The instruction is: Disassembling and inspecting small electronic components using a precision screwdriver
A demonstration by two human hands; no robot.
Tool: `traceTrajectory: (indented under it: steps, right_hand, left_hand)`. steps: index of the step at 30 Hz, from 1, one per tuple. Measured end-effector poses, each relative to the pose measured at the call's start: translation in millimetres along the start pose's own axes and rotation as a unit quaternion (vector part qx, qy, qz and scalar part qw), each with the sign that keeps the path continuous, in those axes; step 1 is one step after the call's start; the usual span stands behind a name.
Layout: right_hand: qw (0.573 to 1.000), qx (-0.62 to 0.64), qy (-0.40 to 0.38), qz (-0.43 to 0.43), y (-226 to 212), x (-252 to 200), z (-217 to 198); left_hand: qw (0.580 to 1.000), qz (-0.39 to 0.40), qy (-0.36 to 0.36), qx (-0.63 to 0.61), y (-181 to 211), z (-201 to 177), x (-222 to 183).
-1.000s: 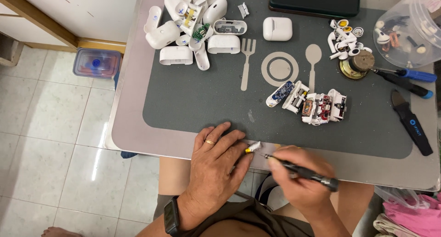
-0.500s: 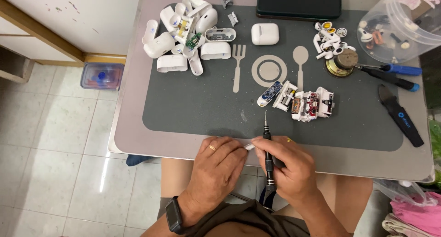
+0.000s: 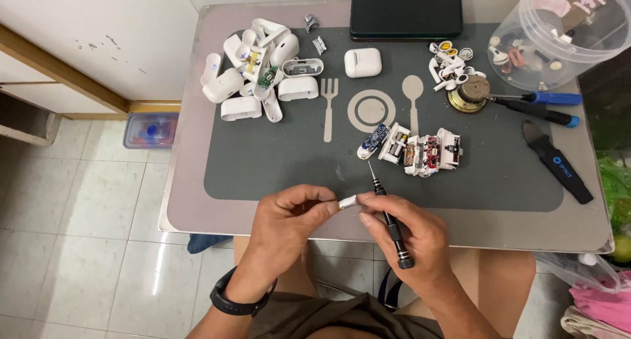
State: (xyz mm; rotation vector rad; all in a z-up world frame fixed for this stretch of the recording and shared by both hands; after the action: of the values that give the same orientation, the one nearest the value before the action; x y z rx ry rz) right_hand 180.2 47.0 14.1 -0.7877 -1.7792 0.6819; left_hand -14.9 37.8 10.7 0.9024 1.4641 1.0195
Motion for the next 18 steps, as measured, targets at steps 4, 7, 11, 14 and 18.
traceTrajectory:
  steps: [4, 7, 11, 14, 18]
  right_hand:
    - [0.999, 0.014, 0.018, 0.031, 3, -3, 0]
    - [1.000, 0.006, 0.012, 0.020, 5, -4, 1]
    - [1.000, 0.005, 0.006, 0.023, 4, -4, 2]
    - [0.999, 0.013, 0.003, 0.034, 8, -6, 3]
    - [0.999, 0.017, 0.005, 0.038, 10, -9, 4]
  left_hand:
    - [0.999, -0.012, -0.036, -0.019, -1, 2, 6]
    - [0.998, 0.015, -0.062, -0.030, 0, 1, 8]
    - [0.997, -0.019, -0.070, -0.019, 12, -1, 4]
    - [0.995, -0.003, -0.100, -0.007, 8, -2, 8]
    - [0.991, -0.053, -0.112, -0.054, 2, -1, 14]
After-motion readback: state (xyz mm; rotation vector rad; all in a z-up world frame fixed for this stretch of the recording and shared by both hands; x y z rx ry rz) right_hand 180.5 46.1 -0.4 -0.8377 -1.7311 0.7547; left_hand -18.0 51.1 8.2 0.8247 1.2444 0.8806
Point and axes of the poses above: each hand's wrist, its own x-axis towards the middle knuckle, its own z-axis out of the palm, y = z × x, the point moved 2 cm from there along x, towards the middle knuckle, and after that the axes turned 8 degrees about -z, right-handed, at the moved point
